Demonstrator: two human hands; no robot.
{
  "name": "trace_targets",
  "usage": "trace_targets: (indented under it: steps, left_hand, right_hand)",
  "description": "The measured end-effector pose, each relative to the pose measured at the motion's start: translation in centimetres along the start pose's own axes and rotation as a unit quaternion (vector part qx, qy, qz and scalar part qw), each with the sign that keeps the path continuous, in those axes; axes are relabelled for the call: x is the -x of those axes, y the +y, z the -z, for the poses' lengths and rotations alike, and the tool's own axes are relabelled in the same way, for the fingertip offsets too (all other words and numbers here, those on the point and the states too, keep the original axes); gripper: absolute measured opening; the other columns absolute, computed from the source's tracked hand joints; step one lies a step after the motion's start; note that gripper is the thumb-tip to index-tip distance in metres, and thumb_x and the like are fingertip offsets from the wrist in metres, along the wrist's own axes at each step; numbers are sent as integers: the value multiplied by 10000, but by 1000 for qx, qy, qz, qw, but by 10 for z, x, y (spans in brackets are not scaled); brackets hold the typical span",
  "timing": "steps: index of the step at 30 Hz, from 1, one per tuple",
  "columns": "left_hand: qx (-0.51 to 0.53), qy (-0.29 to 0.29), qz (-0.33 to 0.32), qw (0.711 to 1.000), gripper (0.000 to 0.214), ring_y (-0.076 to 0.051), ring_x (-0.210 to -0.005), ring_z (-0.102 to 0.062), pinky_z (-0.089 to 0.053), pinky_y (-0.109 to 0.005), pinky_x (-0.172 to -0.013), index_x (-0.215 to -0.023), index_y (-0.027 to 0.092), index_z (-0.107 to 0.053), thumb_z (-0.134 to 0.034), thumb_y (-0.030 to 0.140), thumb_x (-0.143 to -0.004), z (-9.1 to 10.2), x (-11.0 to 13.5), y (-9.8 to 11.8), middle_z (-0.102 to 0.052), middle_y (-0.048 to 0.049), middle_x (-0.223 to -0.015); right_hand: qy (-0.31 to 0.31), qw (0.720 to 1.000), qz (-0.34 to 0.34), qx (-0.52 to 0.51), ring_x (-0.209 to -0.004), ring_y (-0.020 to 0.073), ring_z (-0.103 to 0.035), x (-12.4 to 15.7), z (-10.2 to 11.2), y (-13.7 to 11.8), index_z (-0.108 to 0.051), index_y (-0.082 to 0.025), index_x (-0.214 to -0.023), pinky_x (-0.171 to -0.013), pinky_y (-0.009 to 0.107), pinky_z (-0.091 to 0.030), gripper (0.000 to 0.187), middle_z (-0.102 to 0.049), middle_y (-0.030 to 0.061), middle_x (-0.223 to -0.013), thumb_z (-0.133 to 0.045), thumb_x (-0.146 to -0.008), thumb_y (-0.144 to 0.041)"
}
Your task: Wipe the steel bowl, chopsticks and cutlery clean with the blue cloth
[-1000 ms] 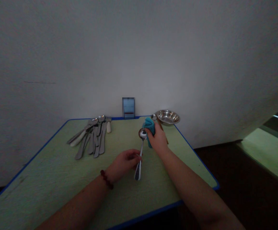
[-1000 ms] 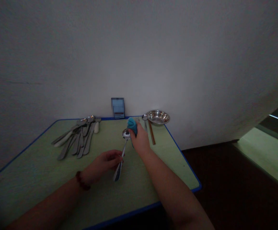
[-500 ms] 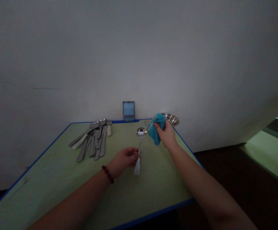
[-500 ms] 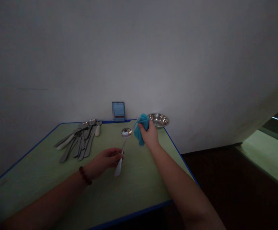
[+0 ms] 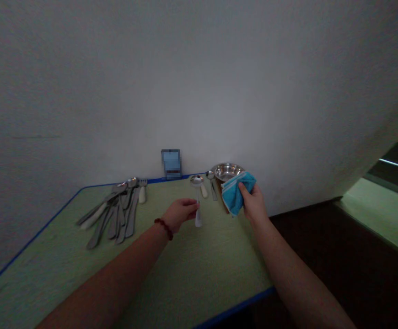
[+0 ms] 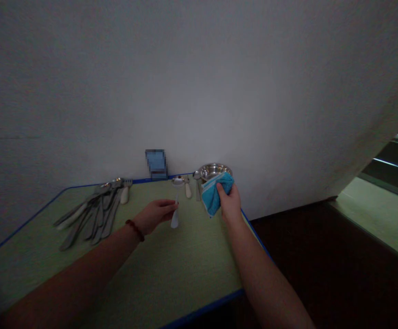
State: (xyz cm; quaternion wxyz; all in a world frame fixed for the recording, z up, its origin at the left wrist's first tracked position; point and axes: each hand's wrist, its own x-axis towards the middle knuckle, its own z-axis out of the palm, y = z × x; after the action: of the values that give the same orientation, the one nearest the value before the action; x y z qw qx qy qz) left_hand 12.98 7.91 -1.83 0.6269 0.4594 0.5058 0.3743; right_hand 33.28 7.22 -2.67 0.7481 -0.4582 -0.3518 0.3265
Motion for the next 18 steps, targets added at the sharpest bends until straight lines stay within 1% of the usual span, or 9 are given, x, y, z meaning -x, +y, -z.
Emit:
trace_targets:
  steps: [2,4,7,10,12,14,15,18]
  left_hand:
    - [-5,4,-3,1000,99,-79,-558,-549,-478,-211,-610,-628,115,-586,-655,163,-576,-7,-16,3,-594,-6,-596]
    - [-12,9,-5,1000,75,-74,-559,-551,-479,-204,-616,-629,118,-583,-643,146,-594,-14,-32,5,-594,-3,-602]
    - [-32,13,-1,999,51,-86,-574,-560,-484,-219,-631,-626,124,-576,-625,134,-622,-23,-55,7,-594,-9,-603]
    - [-61,21,1,998,31,-86,-602,-559,-478,-221,-648,-658,123,-565,-595,116,-664,-30,-75,11,-590,-10,-647]
    - [-86,16,6,996,48,-101,-660,-566,-475,-238,-668,-738,103,-573,-574,128,-697,-34,-88,13,-595,-29,-720]
    - [-114,10,13,993,169,-127,-749,-564,-476,-287,-681,-892,103,-554,-526,197,-754,-39,-100,13,-586,-51,-868]
    - [-129,7,18,991,235,-144,-800,-556,-475,-327,-683,-978,124,-524,-486,251,-785,-41,-105,13,-563,-57,-955]
    - [-174,-3,27,984,308,-172,-883,-535,-459,-374,-731,-1069,148,-480,-460,291,-797,-47,-119,10,-521,-75,-1060]
  right_hand:
    - [13,1000,3,5,-714,135,-577,-4,1,2,-561,-182,-844,-729,321,-465,319,-624,-3,-787,-645,-582,-342]
    - [14,1000,0,3,-714,137,-580,-7,2,2,-564,-180,-839,-722,319,-470,315,-626,-1,-790,-644,-580,-340]
    - [27,1000,-10,-6,-724,138,-579,-9,3,0,-561,-176,-854,-734,323,-468,322,-624,6,-800,-641,-585,-334]
    - [32,999,17,22,-717,137,-571,-9,4,-3,-563,-181,-847,-737,328,-463,302,-617,-1,-784,-631,-600,-341]
    - [33,998,31,33,-715,136,-567,-8,5,-4,-563,-186,-852,-735,329,-461,297,-615,-3,-788,-624,-610,-347]
    - [36,998,35,31,-719,138,-567,-8,5,-5,-560,-187,-864,-731,330,-461,305,-617,-1,-798,-619,-615,-353]
    - [38,998,35,27,-722,139,-567,-8,5,-5,-558,-187,-869,-730,331,-460,310,-618,2,-802,-618,-616,-355]
    - [41,998,37,14,-730,142,-567,-8,5,-8,-557,-183,-863,-733,328,-458,308,-619,6,-801,-620,-614,-354]
